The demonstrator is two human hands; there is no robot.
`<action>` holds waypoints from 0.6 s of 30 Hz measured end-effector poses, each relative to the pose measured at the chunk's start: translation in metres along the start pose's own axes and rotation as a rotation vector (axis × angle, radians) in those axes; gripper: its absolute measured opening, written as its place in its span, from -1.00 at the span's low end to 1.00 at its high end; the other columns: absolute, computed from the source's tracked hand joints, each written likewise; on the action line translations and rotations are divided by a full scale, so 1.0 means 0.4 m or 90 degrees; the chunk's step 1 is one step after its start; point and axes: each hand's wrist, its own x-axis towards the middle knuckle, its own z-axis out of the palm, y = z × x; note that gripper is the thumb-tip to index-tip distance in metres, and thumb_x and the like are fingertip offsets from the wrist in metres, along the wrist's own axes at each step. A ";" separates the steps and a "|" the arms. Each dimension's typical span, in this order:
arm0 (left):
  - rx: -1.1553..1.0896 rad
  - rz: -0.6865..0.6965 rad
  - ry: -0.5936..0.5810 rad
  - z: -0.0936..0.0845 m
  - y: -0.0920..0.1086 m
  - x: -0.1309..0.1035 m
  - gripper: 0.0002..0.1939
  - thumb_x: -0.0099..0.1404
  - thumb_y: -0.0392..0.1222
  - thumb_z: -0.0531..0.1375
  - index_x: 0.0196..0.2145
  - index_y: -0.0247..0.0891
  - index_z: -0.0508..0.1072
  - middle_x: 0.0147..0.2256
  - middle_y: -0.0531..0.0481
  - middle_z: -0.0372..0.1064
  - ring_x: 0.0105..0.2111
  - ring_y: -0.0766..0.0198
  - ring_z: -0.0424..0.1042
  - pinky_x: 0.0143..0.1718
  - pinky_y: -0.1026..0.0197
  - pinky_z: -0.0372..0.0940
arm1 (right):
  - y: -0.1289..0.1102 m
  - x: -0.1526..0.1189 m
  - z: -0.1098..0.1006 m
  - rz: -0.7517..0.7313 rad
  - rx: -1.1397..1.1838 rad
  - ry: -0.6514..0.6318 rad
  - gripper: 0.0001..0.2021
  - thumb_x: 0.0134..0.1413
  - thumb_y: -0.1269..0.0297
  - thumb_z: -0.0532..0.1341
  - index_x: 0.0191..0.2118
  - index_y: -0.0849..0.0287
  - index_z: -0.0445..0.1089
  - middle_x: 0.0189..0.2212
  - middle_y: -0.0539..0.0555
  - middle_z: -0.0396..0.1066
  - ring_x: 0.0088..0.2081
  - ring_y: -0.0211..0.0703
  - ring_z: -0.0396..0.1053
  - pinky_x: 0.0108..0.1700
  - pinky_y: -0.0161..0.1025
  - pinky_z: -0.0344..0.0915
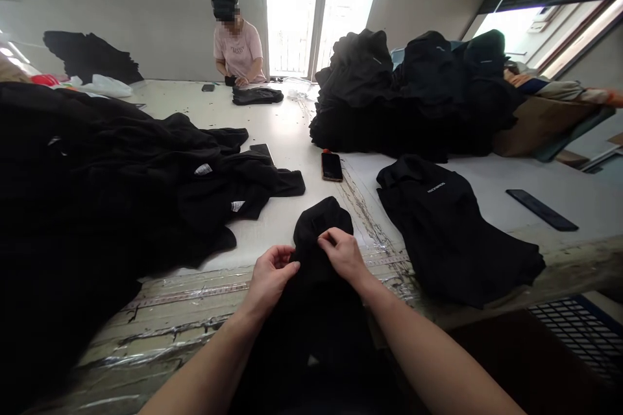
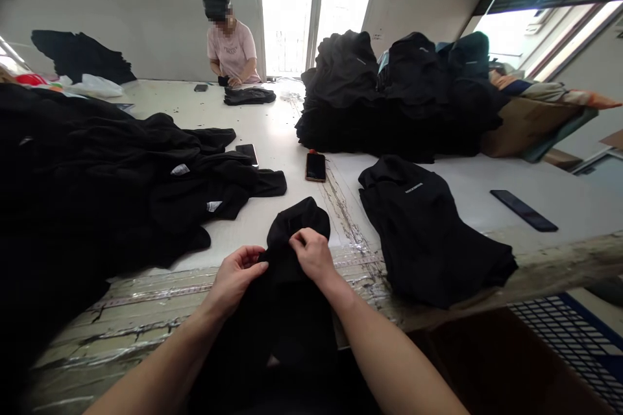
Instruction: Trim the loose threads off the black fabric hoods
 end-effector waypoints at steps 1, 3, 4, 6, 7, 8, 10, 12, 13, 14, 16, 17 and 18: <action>-0.008 -0.002 0.002 -0.001 0.001 -0.001 -0.69 -0.03 -0.28 0.31 -0.26 -0.31 0.43 -0.40 0.04 0.39 -0.38 0.33 0.38 -0.33 0.31 0.28 | 0.001 0.010 -0.019 0.016 0.012 0.020 -0.83 0.02 0.27 0.19 -0.53 0.17 0.32 -0.58 0.00 0.34 -0.50 -0.20 0.31 -0.42 -0.28 0.24; 0.000 0.003 0.007 -0.003 0.003 -0.007 -0.69 0.00 -0.28 0.29 -0.23 -0.29 0.42 -0.39 0.04 0.38 -0.38 0.33 0.38 -0.33 0.31 0.28 | -0.022 0.027 -0.067 0.045 0.038 0.059 -0.73 0.12 0.13 0.10 -0.50 0.16 0.28 -0.65 -0.04 0.24 -0.62 -0.26 0.20 -0.57 -0.31 0.15; 0.014 0.012 0.013 -0.003 0.004 -0.011 -0.69 0.02 -0.27 0.27 -0.22 -0.28 0.42 -0.38 0.04 0.38 -0.38 0.34 0.37 -0.34 0.31 0.29 | -0.047 0.032 -0.090 0.055 0.050 0.073 -0.69 0.17 0.07 0.04 -0.49 0.16 0.25 -0.68 -0.07 0.18 -0.66 -0.29 0.14 -0.62 -0.33 0.09; 0.056 0.043 0.035 -0.001 0.004 -0.020 -0.67 0.05 -0.26 0.25 -0.17 -0.25 0.41 -0.36 0.04 0.36 -0.40 0.34 0.37 -0.36 0.31 0.29 | -0.118 0.033 -0.123 0.052 0.081 0.052 -0.61 0.23 0.01 -0.08 -0.49 0.14 0.21 -0.69 -0.10 0.11 -0.71 -0.32 0.05 -0.68 -0.34 0.00; 0.083 0.064 0.047 0.001 0.004 -0.025 -0.65 0.07 -0.25 0.23 -0.14 -0.24 0.39 -0.34 0.05 0.34 -0.41 0.35 0.36 -0.38 0.31 0.29 | -0.159 0.029 -0.128 0.039 0.095 0.017 -0.58 0.25 -0.01 -0.10 -0.51 0.14 0.20 -0.69 -0.09 0.11 -0.70 -0.33 0.06 -0.68 -0.34 0.01; 0.109 0.089 0.059 0.003 0.004 -0.029 -0.63 0.09 -0.25 0.21 -0.10 -0.22 0.37 -0.33 0.04 0.33 -0.42 0.35 0.36 -0.39 0.30 0.29 | -0.198 0.021 -0.124 -0.005 0.118 -0.075 -0.56 0.25 0.00 -0.09 -0.53 0.14 0.20 -0.66 -0.06 0.15 -0.67 -0.33 0.10 -0.64 -0.34 0.06; 0.151 0.143 0.082 0.006 0.003 -0.038 -0.58 0.13 -0.27 0.17 -0.02 -0.19 0.31 -0.30 0.03 0.32 -0.41 0.34 0.36 -0.37 0.27 0.31 | -0.256 0.002 -0.091 -0.107 0.030 -0.202 -0.71 0.15 0.12 0.14 -0.52 0.16 0.27 -0.56 -0.02 0.25 -0.53 -0.28 0.23 -0.50 -0.32 0.19; 0.174 0.198 0.105 0.008 0.003 -0.045 -0.52 0.16 -0.29 0.14 0.06 -0.17 0.25 -0.27 0.02 0.32 -0.37 0.32 0.38 -0.31 0.24 0.33 | -0.272 -0.015 -0.040 -0.177 -0.114 -0.219 -0.88 0.04 0.26 0.24 -0.43 0.17 0.34 -0.44 0.01 0.29 -0.43 -0.25 0.27 -0.39 -0.30 0.23; 0.178 0.214 0.113 0.008 0.004 -0.047 -0.50 0.17 -0.30 0.13 0.09 -0.17 0.22 -0.27 0.02 0.33 -0.36 0.31 0.38 -0.29 0.24 0.33 | -0.265 -0.020 -0.014 -0.194 -0.167 -0.217 -0.91 0.04 0.30 0.23 -0.42 0.17 0.34 -0.42 0.02 0.28 -0.42 -0.24 0.27 -0.38 -0.29 0.23; 0.177 0.220 0.116 0.008 0.005 -0.048 -0.48 0.18 -0.30 0.13 0.11 -0.17 0.19 -0.27 0.02 0.33 -0.36 0.32 0.38 -0.29 0.24 0.33 | -0.253 -0.023 0.007 -0.203 -0.197 -0.212 -0.91 0.06 0.33 0.21 -0.43 0.18 0.34 -0.42 0.02 0.27 -0.42 -0.25 0.26 -0.38 -0.29 0.23; 0.159 0.206 0.107 0.007 0.007 -0.048 -0.47 0.19 -0.28 0.14 0.12 -0.18 0.17 -0.31 0.04 0.33 -0.39 0.33 0.36 -0.33 0.26 0.32 | -0.225 -0.019 0.031 -0.205 -0.192 -0.201 -0.83 0.10 0.36 0.16 -0.50 0.18 0.29 -0.47 0.01 0.26 -0.45 -0.27 0.24 -0.39 -0.30 0.23; 0.144 0.195 0.102 0.006 0.009 -0.047 -0.48 0.19 -0.28 0.15 0.11 -0.18 0.18 -0.33 0.05 0.32 -0.41 0.34 0.34 -0.35 0.28 0.31 | -0.216 -0.014 0.032 -0.196 -0.168 -0.184 -0.80 0.12 0.37 0.14 -0.53 0.18 0.27 -0.49 0.00 0.25 -0.46 -0.27 0.24 -0.39 -0.31 0.22; 0.129 0.187 0.100 0.006 0.009 -0.046 -0.50 0.19 -0.27 0.16 0.09 -0.18 0.20 -0.34 0.06 0.31 -0.42 0.35 0.33 -0.36 0.29 0.31 | -0.211 -0.008 0.027 -0.179 -0.141 -0.157 -0.78 0.13 0.37 0.13 -0.54 0.17 0.25 -0.51 -0.01 0.25 -0.46 -0.27 0.25 -0.39 -0.31 0.23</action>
